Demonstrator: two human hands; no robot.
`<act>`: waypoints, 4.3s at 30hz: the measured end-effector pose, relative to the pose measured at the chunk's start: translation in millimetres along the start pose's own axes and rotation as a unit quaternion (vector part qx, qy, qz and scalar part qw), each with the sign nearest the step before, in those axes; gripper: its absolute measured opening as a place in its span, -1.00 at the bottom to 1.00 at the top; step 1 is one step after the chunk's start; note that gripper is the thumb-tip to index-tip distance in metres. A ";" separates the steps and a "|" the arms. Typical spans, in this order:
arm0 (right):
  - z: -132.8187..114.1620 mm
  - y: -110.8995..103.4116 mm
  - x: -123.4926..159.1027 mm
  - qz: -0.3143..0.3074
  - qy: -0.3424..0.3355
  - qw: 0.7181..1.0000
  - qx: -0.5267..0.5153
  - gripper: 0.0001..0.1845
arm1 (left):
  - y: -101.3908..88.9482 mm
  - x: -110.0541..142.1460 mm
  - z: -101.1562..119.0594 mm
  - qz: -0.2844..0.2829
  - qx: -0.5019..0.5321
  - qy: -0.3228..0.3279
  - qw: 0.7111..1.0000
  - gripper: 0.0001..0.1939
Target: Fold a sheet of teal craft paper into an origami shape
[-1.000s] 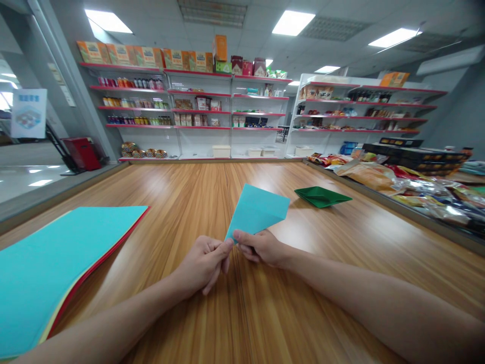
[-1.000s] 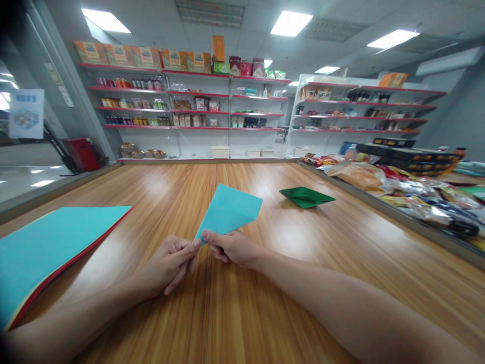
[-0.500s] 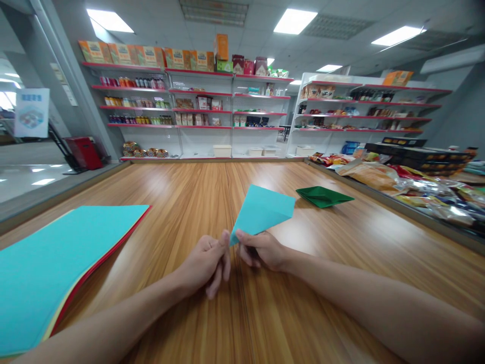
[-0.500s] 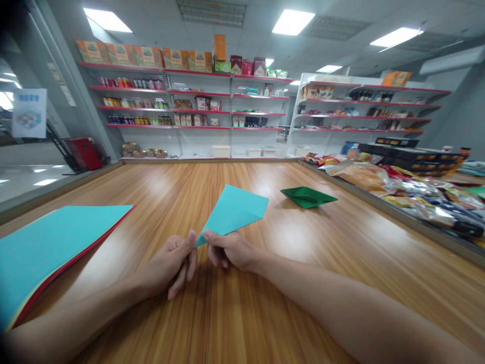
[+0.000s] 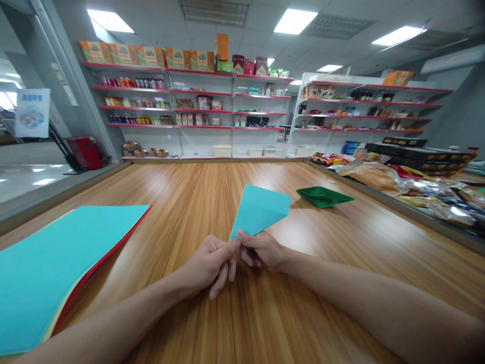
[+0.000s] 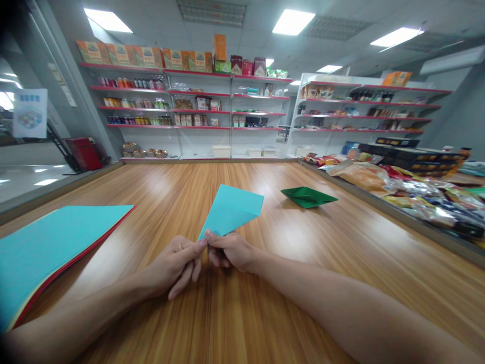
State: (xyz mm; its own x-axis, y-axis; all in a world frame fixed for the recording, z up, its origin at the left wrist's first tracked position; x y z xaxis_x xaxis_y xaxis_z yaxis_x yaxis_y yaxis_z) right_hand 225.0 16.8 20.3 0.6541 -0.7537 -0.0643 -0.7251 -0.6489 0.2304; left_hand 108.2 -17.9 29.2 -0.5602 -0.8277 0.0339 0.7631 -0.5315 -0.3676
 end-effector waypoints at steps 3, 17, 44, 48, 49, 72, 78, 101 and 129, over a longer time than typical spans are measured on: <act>1.8 0.9 0.7 -0.018 0.003 1.000 0.019 -0.35 | 0.7 0.3 -3.2 -0.019 0.024 0.004 1.000 -0.34; 0.6 2.5 -3.2 0.012 -0.026 0.998 -0.053 -0.38 | 0.4 -1.2 -1.5 0.019 0.078 0.009 0.997 -0.37; -23.4 -98.7 -13.8 0.249 -0.151 0.939 -0.183 -0.43 | -21.5 10.6 -1.5 0.144 0.073 0.024 0.987 -0.42; -16.1 -72.7 -14.6 0.139 -0.122 0.969 -0.166 -0.51 | -21.5 4.6 -4.3 0.142 0.094 0.024 0.985 -0.42; -15.0 -62.3 -14.2 0.091 -0.128 0.974 -0.163 -0.55 | -20.3 3.0 -6.2 0.135 0.102 0.019 0.985 -0.42; -13.1 -55.7 -13.5 0.037 -0.070 0.997 -0.013 -0.38 | -51.3 -3.8 -26.8 0.324 0.072 -0.027 0.943 -0.40; -18.3 -40.6 -8.3 0.093 -0.155 0.980 0.084 -0.38 | -52.6 -0.3 -26.7 0.358 0.082 -0.039 0.929 -0.49; -39.8 -15.8 9.5 -0.012 -0.246 0.772 0.585 -0.74 | -54.2 -14.0 -24.0 0.218 0.417 -0.027 0.882 -0.82; -20.6 -30.8 0.6 0.168 -0.201 0.853 0.452 -0.80 | -51.9 -10.7 -18.0 0.209 0.383 0.046 0.899 -0.66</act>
State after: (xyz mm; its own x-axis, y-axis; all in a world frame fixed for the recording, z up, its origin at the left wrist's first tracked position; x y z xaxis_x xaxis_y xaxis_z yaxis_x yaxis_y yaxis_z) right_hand 252.2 38.5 33.2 0.3820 -0.7698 -0.5114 -0.8455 -0.0676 -0.5297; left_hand 68.8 21.8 31.2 -0.1696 -0.9843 -0.0489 0.8917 -0.1744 0.4177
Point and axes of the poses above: each hand's wrist, its own x-axis away from the middle knuckle, its own y-axis out of the palm, z = x × y, the point moved 4 cm from there along -x, towards the middle knuckle, and after that the axes turned 14 degrees about -x, right-handed, at the moved point
